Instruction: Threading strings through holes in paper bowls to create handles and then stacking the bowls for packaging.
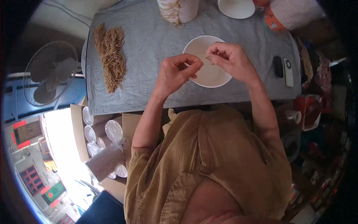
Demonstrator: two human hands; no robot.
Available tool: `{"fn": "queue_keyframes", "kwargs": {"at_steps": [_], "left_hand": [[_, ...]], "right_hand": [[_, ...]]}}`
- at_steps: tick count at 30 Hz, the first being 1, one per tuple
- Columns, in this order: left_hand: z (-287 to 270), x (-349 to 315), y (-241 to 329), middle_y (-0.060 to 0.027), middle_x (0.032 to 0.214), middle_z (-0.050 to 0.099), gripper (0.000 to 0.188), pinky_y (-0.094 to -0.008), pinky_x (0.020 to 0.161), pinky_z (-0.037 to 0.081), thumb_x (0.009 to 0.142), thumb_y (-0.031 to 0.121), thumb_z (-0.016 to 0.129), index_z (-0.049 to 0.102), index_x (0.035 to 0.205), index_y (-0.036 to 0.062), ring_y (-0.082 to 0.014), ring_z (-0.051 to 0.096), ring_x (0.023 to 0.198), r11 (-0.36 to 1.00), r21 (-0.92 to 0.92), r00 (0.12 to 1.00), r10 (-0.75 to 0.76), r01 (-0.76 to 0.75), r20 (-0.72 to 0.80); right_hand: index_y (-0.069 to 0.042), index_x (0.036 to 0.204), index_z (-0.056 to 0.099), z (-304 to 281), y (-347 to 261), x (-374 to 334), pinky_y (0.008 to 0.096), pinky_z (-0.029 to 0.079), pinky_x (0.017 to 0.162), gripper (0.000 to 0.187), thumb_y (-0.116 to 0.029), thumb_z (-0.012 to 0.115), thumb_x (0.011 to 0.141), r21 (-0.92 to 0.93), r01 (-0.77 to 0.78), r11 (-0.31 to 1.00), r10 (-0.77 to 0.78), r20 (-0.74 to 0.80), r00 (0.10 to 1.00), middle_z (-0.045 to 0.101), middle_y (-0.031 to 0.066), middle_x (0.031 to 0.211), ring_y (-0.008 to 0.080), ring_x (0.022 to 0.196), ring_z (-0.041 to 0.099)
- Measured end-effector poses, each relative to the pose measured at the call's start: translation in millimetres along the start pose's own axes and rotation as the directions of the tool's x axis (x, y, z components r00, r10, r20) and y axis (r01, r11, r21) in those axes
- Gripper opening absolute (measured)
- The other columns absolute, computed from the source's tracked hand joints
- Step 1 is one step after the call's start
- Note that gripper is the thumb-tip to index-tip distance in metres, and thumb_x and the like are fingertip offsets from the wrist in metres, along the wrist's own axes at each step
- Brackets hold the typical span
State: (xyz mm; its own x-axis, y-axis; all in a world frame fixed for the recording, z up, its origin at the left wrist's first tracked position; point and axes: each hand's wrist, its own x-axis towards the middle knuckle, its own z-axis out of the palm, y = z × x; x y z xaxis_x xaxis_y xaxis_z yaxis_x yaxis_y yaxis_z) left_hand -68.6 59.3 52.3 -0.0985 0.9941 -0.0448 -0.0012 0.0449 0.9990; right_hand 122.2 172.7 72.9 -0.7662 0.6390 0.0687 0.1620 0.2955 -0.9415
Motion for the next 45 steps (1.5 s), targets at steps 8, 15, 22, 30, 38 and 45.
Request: {"fn": "queue_keyframes", "kwargs": {"at_steps": [8, 15, 22, 30, 38, 45], "left_hand": [[-28, -4, -4, -0.0061, 0.101, 0.072, 0.009, -0.0233, 0.056, 0.054, 0.091, 0.006, 0.069, 0.069, 0.098, 0.0000, -0.0090, 0.067, 0.067, 0.965, 0.238, 0.994, 0.097, -0.107, 0.055], [-33, -6, -11, -0.0100, 0.107, 0.067, 0.013, -0.0279, 0.079, 0.058, 0.087, 0.000, 0.071, 0.068, 0.099, -0.0001, -0.0166, 0.068, 0.091, 0.918, 0.292, 0.943, 0.190, -0.270, 0.273], [-25, -6, -16, -0.0064, 0.088, 0.067, 0.024, -0.0315, 0.065, 0.053, 0.079, 0.005, 0.079, 0.074, 0.103, 0.0065, -0.0164, 0.066, 0.077, 0.810, 0.417, 0.911, 0.355, -0.412, 0.210], [-10, -9, -15, -0.0034, 0.091, 0.067, 0.009, -0.0264, 0.073, 0.050, 0.091, -0.001, 0.067, 0.070, 0.098, 0.0045, -0.0139, 0.063, 0.080, 0.626, -0.680, 0.914, 0.146, -0.382, -0.379], [14, 3, 19, -0.0020, 0.091, 0.067, 0.010, -0.0255, 0.075, 0.050, 0.096, 0.008, 0.063, 0.066, 0.106, 0.0081, -0.0122, 0.064, 0.081, 0.384, -0.879, 0.958, 0.163, -0.283, -0.237], [13, 12, 48, 0.0014, 0.087, 0.066, 0.009, -0.0190, 0.062, 0.048, 0.097, 0.012, 0.063, 0.064, 0.106, 0.0090, -0.0078, 0.065, 0.074, 0.535, -0.835, 0.985, 0.169, -0.127, -0.041]], "right_hand": [[-0.002, 0.097, 0.066, -31, -6, -8, 0.0220, 0.047, 0.064, 0.008, -0.007, 0.062, 0.092, -0.006, 0.011, 1.000, -0.012, -0.268, 0.963, 0.064, -0.0022, 0.079, 0.0045, 0.073, 0.057], [-0.001, 0.096, 0.066, -45, 6, -9, 0.0195, 0.044, 0.059, 0.011, -0.010, 0.061, 0.096, 0.010, -0.071, 0.997, 0.070, -0.364, 0.929, 0.067, -0.0005, 0.079, 0.0031, 0.067, 0.055], [0.001, 0.097, 0.066, -45, -21, 26, 0.0207, 0.046, 0.063, 0.011, -0.009, 0.062, 0.094, 0.014, 0.108, 0.994, -0.098, -0.322, 0.942, 0.065, -0.0015, 0.080, 0.0038, 0.071, 0.056], [0.002, 0.147, 0.036, -44, -83, 44, 0.0386, 0.034, 0.110, 0.075, -0.034, 0.068, 0.090, 0.024, 0.504, 0.863, -0.463, -0.358, 0.811, 0.042, 0.0125, 0.151, 0.0233, 0.134, 0.044], [-0.001, 0.153, 0.023, -48, -15, 18, 0.0434, 0.032, 0.114, 0.121, -0.072, 0.075, 0.070, 0.265, 0.412, 0.872, -0.318, -0.333, 0.888, 0.036, 0.0102, 0.153, 0.0238, 0.140, 0.037], [-0.002, 0.149, 0.033, -105, -2, 11, 0.0449, 0.046, 0.105, 0.104, -0.047, 0.084, 0.071, 0.395, 0.404, 0.825, -0.215, -0.441, 0.871, 0.046, 0.0101, 0.144, 0.0257, 0.131, 0.050]]}}
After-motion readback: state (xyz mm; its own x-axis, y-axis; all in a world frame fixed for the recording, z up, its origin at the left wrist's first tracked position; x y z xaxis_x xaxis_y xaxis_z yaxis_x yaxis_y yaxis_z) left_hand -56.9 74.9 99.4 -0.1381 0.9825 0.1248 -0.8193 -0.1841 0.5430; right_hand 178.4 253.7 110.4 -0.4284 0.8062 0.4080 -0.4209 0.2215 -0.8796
